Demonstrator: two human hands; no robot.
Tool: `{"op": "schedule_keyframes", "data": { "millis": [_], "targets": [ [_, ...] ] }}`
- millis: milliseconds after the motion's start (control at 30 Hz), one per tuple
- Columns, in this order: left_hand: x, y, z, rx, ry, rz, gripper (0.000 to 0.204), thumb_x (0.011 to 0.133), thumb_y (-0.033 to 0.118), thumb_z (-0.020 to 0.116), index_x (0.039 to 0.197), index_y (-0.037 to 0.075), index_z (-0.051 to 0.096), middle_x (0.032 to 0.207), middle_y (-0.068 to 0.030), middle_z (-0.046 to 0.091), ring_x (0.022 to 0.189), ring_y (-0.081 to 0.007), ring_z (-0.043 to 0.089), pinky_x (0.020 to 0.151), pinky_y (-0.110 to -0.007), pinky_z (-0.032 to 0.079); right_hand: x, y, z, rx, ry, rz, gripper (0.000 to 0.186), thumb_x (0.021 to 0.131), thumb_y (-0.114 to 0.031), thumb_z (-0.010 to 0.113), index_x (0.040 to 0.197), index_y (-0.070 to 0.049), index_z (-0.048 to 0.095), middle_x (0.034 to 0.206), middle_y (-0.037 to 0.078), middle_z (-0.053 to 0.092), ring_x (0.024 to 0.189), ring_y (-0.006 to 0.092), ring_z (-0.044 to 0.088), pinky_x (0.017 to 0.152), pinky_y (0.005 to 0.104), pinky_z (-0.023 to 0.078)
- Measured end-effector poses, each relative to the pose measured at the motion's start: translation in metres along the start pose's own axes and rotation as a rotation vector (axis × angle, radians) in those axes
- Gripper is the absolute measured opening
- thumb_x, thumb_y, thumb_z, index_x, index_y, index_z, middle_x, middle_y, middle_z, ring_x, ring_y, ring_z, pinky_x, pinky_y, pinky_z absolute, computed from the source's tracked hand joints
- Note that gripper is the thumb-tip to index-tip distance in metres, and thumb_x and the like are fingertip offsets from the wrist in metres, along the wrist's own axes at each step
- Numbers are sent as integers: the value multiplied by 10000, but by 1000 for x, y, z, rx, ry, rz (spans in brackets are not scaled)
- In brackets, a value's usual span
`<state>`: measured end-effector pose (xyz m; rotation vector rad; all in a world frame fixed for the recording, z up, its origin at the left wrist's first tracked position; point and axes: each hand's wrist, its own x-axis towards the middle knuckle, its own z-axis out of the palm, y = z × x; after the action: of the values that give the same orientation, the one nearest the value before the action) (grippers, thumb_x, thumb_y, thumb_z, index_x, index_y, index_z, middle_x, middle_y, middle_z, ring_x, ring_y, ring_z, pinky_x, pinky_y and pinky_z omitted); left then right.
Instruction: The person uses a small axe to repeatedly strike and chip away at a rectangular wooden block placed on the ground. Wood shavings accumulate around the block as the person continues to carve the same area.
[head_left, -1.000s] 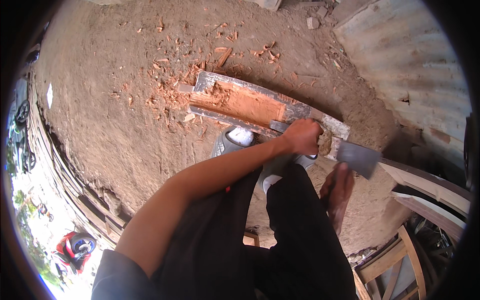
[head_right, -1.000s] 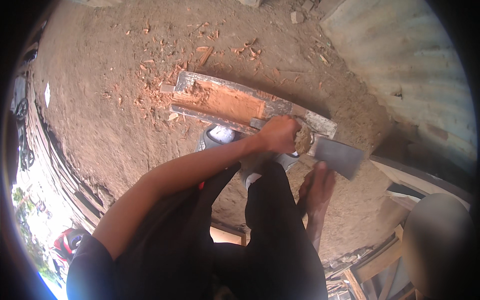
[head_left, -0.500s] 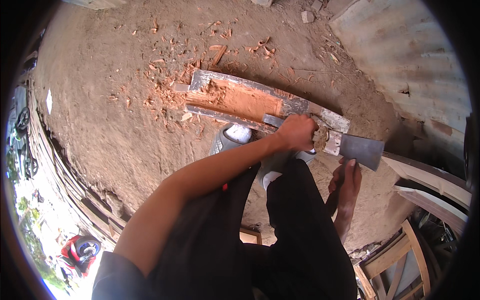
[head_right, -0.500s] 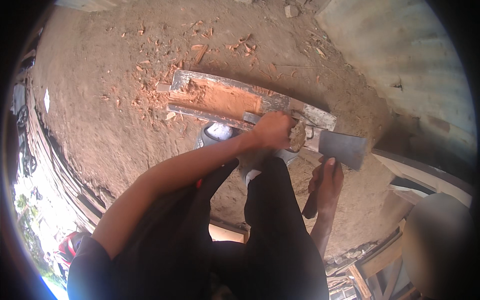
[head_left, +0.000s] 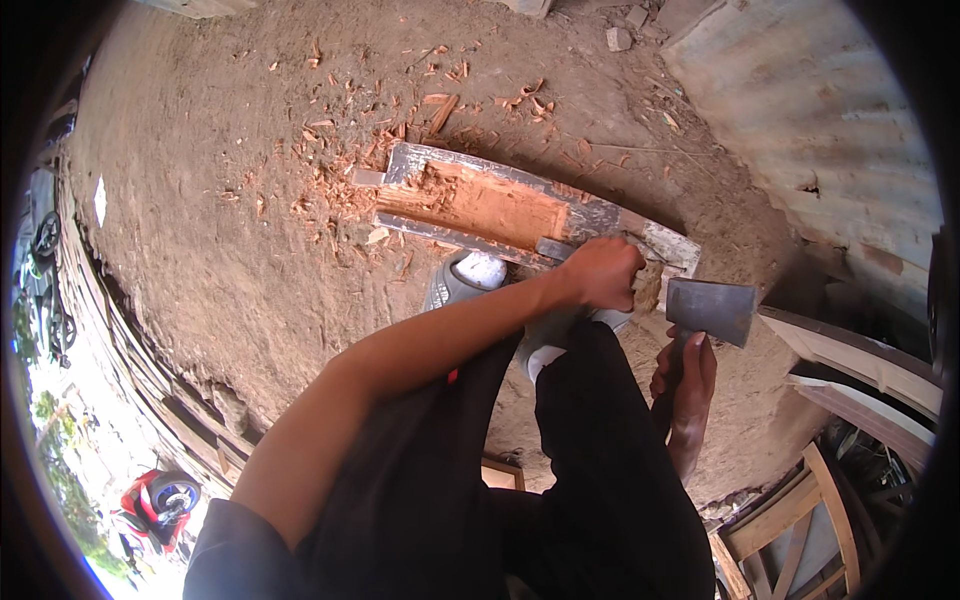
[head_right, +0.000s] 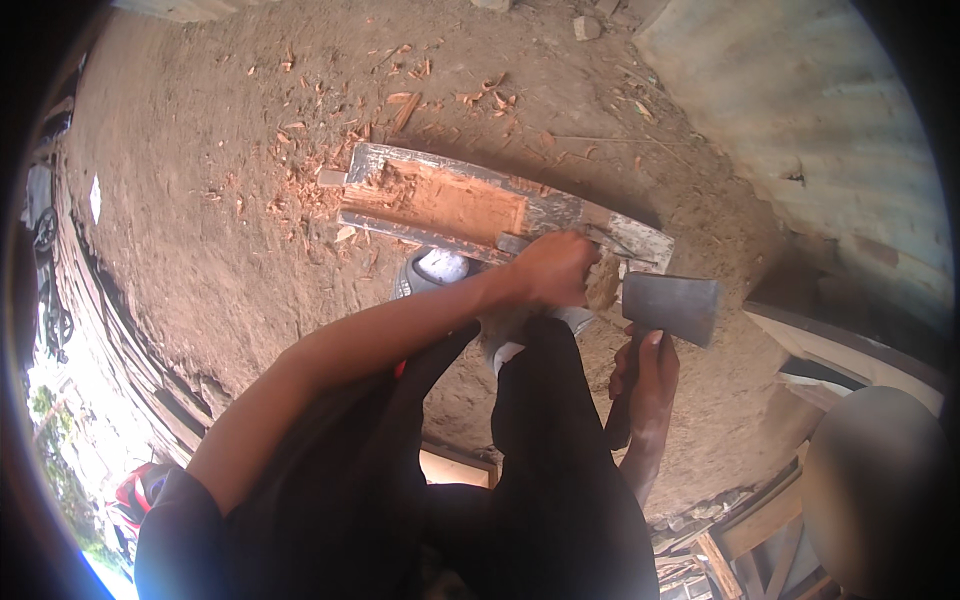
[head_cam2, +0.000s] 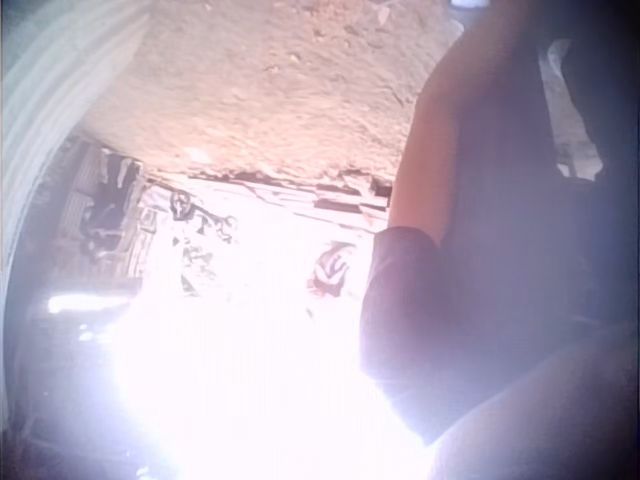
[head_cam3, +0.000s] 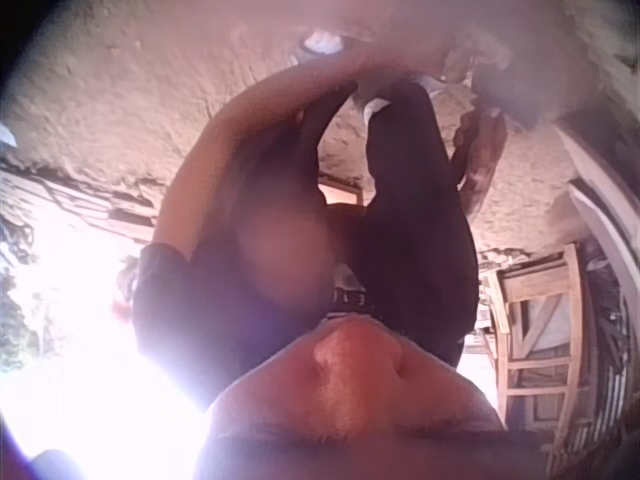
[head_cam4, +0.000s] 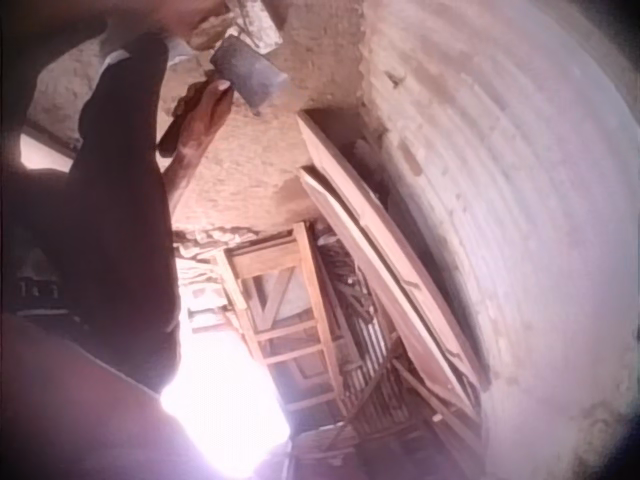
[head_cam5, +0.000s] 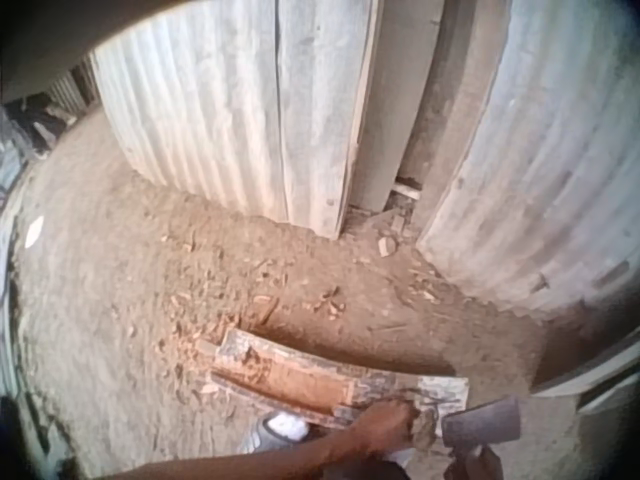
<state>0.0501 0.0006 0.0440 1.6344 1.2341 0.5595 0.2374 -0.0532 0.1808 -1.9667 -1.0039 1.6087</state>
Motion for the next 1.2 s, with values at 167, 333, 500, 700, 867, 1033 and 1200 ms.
{"op": "schedule_keyframes", "data": {
  "millis": [167,333,500,700,867,1033,1200],
  "targets": [
    [0,4,-15,-89,-9,-88,237,634,122,707,831,-10,725,857,-272,708,889,-448,708,861,-508,570,2,1,6,-22,62,-19,471,1096,-508,425,1137,-54,545,672,12,470,458,105,438,415,265,357],
    [2,1,-15,-31,22,-92,235,650,131,694,842,1,731,873,-271,711,905,-440,709,859,-500,571,6,-5,4,-107,-4,-3,438,1105,-455,409,1121,-39,544,688,16,480,476,93,459,420,266,379],
    [2,-2,-2,-7,106,-79,251,619,202,767,751,0,697,788,-248,701,810,-431,709,786,-489,575,11,0,19,208,206,-93,456,1100,-482,426,1126,-46,558,679,5,475,482,101,465,427,270,383],
    [-9,-6,-8,90,-25,-116,265,672,192,715,889,46,755,871,-230,731,894,-420,723,831,-493,580,17,4,6,-113,-24,-7,477,1104,-497,404,1117,-42,549,676,22,472,480,107,472,429,275,392],
    [-9,-8,-6,65,44,-102,271,675,219,731,882,45,750,849,-223,728,875,-416,727,811,-496,581,1,7,7,141,58,-26,535,1092,-548,392,1142,-37,540,676,22,482,450,116,470,410,274,398],
    [-11,-6,-1,-9,83,-24,245,665,214,736,849,54,739,834,-223,716,878,-410,720,806,-494,575,-6,5,12,56,4,17,568,1076,-586,404,1150,-42,549,674,17,476,456,112,470,412,266,388],
    [-11,-5,-1,8,59,-24,206,651,191,734,811,61,729,821,-221,706,881,-407,714,801,-497,569,-5,7,18,-4,-28,6,592,1061,-613,419,1144,-42,554,671,11,466,475,102,468,422,258,377]
  ]
}}
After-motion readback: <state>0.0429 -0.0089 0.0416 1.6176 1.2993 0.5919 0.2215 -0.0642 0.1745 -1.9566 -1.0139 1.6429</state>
